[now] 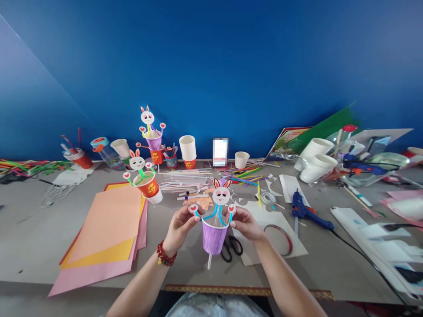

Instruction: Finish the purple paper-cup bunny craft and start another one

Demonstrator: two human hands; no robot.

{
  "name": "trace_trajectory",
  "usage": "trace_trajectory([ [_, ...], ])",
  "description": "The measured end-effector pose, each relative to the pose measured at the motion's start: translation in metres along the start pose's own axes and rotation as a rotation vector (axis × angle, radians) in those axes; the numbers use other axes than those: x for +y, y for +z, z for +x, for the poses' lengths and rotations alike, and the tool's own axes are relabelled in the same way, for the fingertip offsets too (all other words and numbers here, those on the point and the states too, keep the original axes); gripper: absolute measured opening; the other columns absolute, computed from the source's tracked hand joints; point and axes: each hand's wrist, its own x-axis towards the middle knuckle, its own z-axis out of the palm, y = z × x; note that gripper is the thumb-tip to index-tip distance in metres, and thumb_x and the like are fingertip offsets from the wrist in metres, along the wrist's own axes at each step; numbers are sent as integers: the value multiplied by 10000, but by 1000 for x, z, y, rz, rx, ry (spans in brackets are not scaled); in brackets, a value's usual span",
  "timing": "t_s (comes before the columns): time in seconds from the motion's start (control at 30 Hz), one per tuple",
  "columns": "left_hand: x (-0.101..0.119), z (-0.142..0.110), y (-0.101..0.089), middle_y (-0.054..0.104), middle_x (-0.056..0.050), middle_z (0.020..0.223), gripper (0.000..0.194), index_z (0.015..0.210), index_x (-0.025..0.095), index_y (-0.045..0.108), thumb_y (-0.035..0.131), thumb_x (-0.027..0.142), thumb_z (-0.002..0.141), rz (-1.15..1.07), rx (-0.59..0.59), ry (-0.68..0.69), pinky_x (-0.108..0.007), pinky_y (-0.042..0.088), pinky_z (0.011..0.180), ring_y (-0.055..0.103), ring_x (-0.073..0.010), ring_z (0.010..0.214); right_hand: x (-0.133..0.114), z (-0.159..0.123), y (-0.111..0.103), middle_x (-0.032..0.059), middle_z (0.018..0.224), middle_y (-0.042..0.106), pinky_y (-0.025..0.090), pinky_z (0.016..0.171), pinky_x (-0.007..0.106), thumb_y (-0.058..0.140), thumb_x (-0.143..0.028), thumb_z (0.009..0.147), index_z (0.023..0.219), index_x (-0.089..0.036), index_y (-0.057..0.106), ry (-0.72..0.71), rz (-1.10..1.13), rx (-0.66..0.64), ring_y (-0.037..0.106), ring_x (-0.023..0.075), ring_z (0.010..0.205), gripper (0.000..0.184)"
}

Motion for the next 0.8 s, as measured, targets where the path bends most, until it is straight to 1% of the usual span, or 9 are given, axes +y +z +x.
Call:
trace_trajectory([
  [0.1,-1,1,-2,654,-70,979,151,894,175,682,755,282,815,-1,-9,5,-300,482,818,602,-196,905,0,0,0,31,798,668,526,612,277,827,-394,762,802,-196,724,-10,7,-1,609,154,668,227],
  [0.27,-2,2,-4,605,-34,836,163,829,157,675,756,298,815,81,1,-37,-251,459,720,554,-150,776,2,0,-2,21,756,645,527,593,273,821,-394,770,812,-193,728,-20,16,-10,598,150,647,226],
  [0.57,-6,1,-2,606,-6,750,204,774,155,638,777,302,795,-1,53,-95,-225,450,669,540,-118,694,1,1,-1,16,773,652,532,602,256,813,-359,791,843,-194,735,-34,36,-26,606,136,651,190],
  [0.67,-8,0,-2,636,-16,758,198,775,157,641,773,302,802,-32,46,-103,-235,470,693,565,-128,717,1,1,-1,17,781,655,537,614,256,812,-345,794,848,-196,739,-34,40,-28,613,137,665,175],
  [0.8,-11,-3,0,676,-44,858,170,872,162,680,746,312,830,-70,32,-99,-265,488,779,604,-152,810,1,1,-1,19,791,655,541,601,258,813,-339,793,844,-193,738,-27,47,-35,612,138,661,172],
])
